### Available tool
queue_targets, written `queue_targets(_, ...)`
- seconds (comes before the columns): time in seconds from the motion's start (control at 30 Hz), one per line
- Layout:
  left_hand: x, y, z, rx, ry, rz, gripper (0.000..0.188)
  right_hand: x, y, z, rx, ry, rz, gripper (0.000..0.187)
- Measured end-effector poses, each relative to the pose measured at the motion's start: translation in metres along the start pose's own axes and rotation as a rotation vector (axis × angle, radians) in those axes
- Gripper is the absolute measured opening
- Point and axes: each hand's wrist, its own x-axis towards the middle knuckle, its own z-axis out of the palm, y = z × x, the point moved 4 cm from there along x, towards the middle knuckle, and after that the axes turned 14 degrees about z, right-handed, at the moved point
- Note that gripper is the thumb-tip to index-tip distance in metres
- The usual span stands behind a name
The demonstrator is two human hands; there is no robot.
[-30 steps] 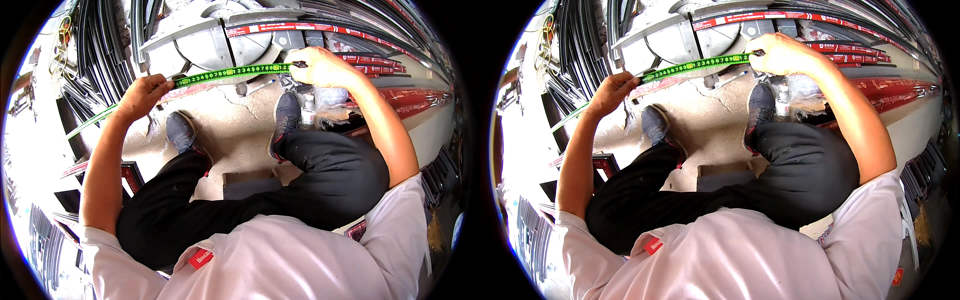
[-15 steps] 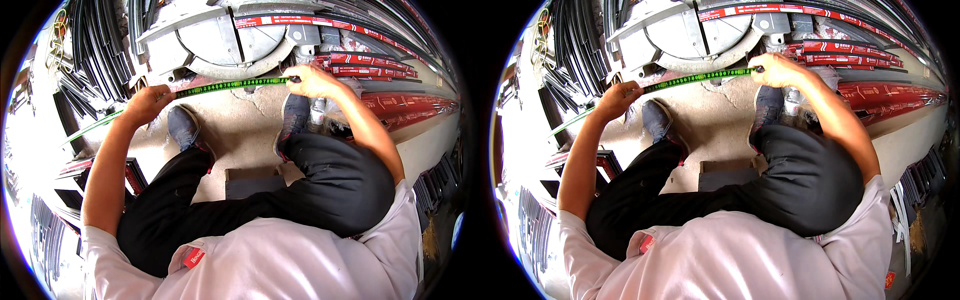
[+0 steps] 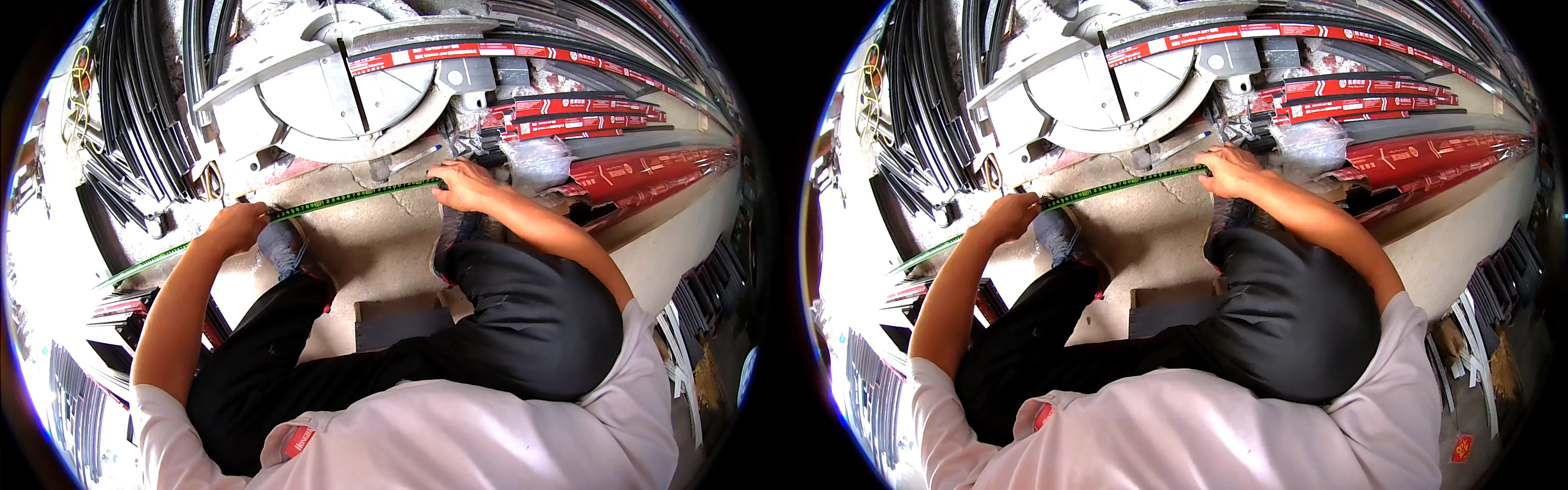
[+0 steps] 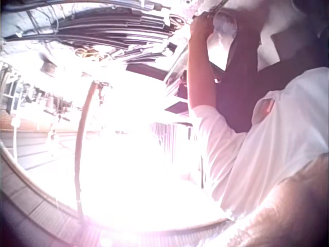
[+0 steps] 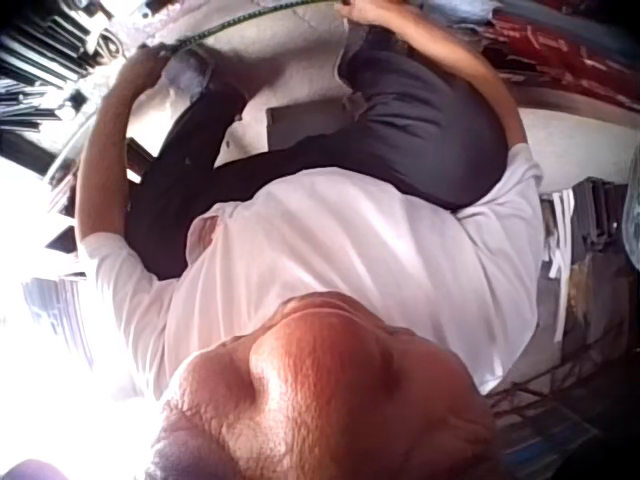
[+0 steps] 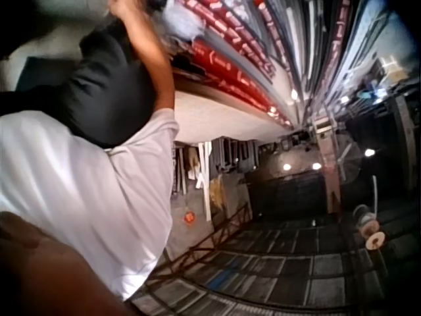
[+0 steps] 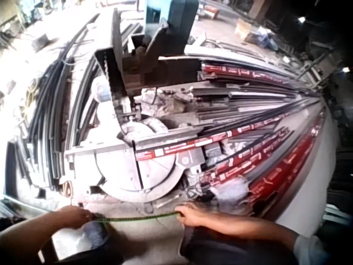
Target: The person measures a red window frame profile with a green tape measure, marks the cut line with a marker, and cuts the profile using a miter saw. The person then picks up the cut piece and walks across the workshop floor.
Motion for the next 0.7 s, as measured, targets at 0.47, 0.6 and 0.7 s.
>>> queue_targets(0.47,0.002,-0.014,-0.002,0.067,0.149,-0.002,0.021,0.011,0.009,0.014,-0.143,0.200,-0.076,0.045)
queue_targets(0.6,0.003,-0.007,-0.013,0.044,0.191,0.033,0.022,0.011,0.009,0.016,-0.123,0.210,-0.059,0.044)
queue_targets(0.7,0.004,-0.005,-0.024,-0.001,0.241,0.034,0.026,0.010,0.005,0.009,-0.129,0.215,-0.084,0.049)
